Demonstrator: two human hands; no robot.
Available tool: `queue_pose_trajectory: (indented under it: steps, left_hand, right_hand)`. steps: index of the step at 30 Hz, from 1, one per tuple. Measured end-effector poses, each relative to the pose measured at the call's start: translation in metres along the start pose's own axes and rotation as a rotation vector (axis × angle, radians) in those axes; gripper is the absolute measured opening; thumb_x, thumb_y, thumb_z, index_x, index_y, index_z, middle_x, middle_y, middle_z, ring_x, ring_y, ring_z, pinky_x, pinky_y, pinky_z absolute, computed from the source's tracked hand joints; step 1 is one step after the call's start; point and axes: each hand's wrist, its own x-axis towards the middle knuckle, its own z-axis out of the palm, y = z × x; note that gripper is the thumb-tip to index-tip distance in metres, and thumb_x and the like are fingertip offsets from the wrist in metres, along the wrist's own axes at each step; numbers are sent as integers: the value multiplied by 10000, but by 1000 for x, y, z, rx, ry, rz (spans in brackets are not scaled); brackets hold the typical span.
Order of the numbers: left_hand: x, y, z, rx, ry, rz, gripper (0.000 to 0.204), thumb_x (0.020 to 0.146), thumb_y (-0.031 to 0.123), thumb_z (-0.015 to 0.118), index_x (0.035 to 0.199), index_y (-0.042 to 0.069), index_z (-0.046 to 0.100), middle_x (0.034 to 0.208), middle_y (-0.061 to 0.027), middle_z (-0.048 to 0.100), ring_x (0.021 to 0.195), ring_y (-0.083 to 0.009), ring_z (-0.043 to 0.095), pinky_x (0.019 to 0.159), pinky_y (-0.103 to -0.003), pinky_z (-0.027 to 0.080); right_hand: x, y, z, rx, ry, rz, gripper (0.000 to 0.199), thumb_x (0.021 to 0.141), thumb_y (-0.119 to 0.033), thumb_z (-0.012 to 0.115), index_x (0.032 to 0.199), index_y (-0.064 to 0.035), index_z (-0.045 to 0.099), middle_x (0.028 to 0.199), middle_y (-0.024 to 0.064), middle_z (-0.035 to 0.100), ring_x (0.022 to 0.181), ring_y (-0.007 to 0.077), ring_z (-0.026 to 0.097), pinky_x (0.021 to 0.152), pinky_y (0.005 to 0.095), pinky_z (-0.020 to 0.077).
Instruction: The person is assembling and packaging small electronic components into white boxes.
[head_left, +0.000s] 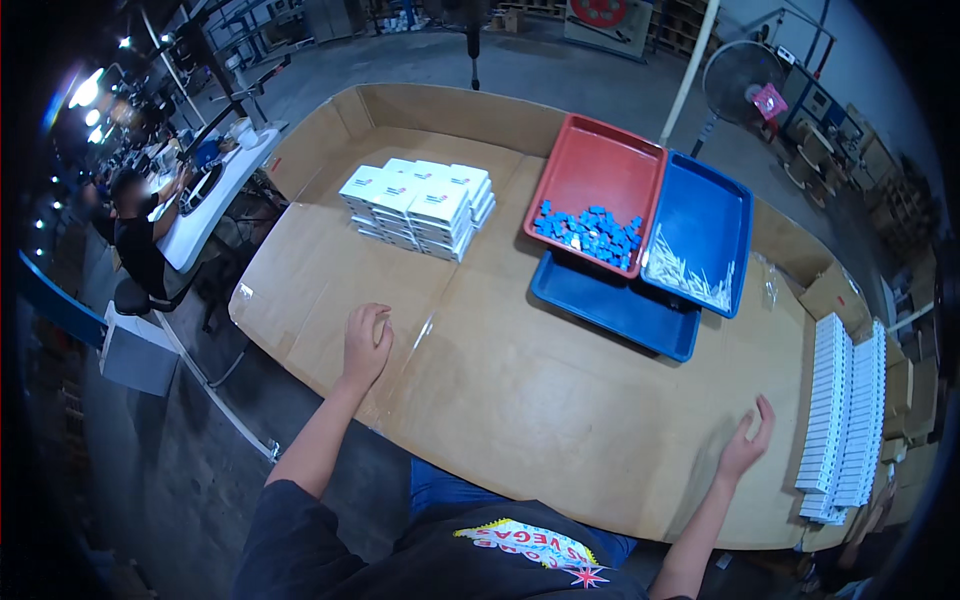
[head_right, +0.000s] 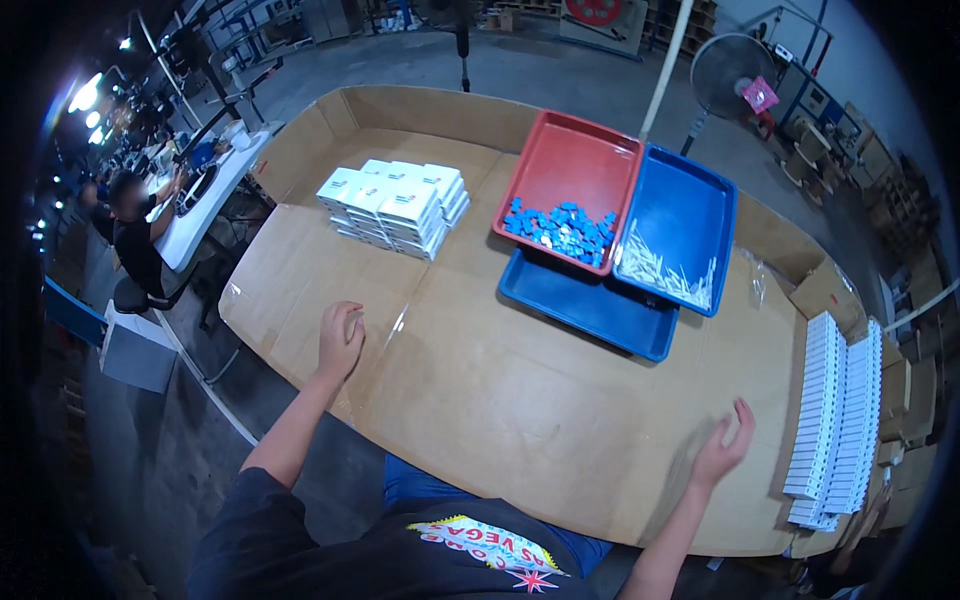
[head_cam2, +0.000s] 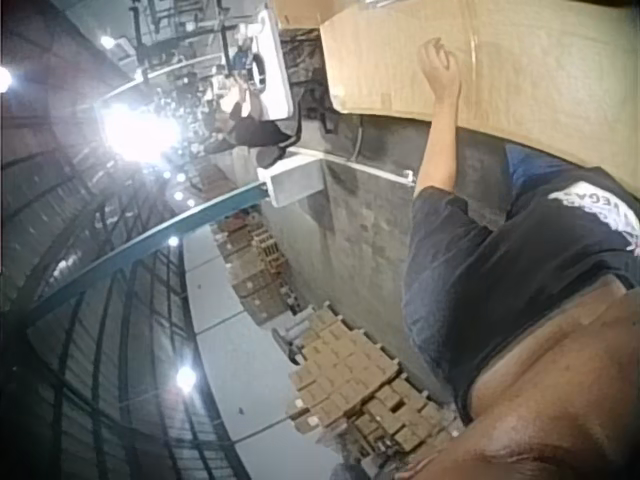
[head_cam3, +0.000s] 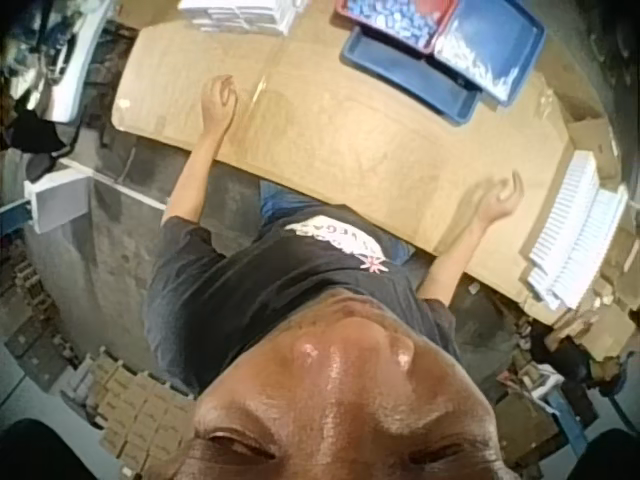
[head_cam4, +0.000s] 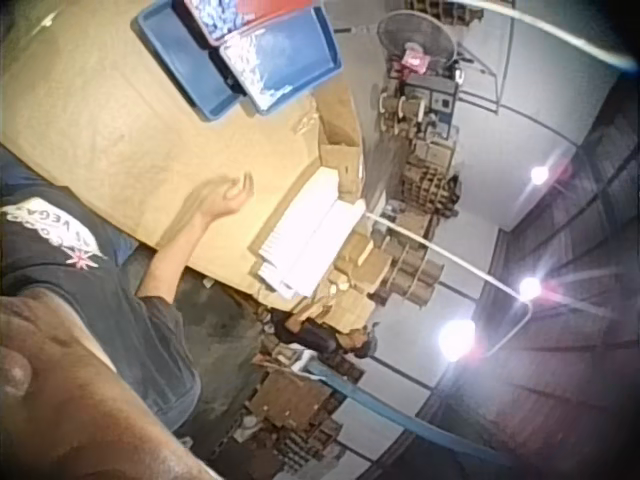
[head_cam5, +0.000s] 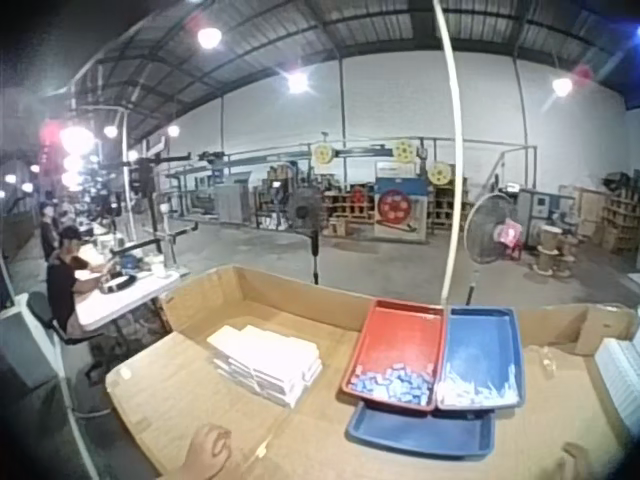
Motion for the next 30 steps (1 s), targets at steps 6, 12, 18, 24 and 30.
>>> queue_pose_trajectory:
  steps: [6,12,18,24,30]
  left_hand:
    - [5,-29,16,24,7,-18,328,900,141,724,1194,48,610,1206,-142,624,1175,-352,582,1024,-483,448]
    - [7,-24,8,104,-43,-14,339,898,213,733,1180,61,620,1203,-128,621,1166,-331,579,1006,-479,445]
    - [5,-25,5,141,-41,-8,346,872,249,741,1147,71,631,1177,-109,625,1138,-307,591,986,-469,448]
    - [20,-20,9,117,-32,1,364,843,251,760,1131,69,632,1168,-109,624,1134,-310,592,988,-464,450]
    - [16,-22,0,128,-26,-38,367,845,285,754,1119,74,631,1170,-100,618,1137,-296,589,984,-458,442]
  right_hand:
    - [53,-178,140,450,-366,-263,214,983,-1,639,1188,36,688,1108,153,727,1059,280,712,1050,395,483]
    - [104,-330,289,632,-711,-436,262,959,-110,703,1189,16,698,1028,185,747,978,308,733,875,387,554]
    - [135,-421,474,294,-961,-583,457,952,-294,713,1285,17,686,1179,221,747,1105,344,723,968,424,553]
    - [145,-449,550,110,-1213,-635,717,937,-551,723,1378,12,663,1300,234,713,1198,365,690,1033,423,532]
    - [141,-468,560,4,-1487,-583,856,850,-687,755,1340,12,699,1289,212,723,1180,332,691,1034,412,525]
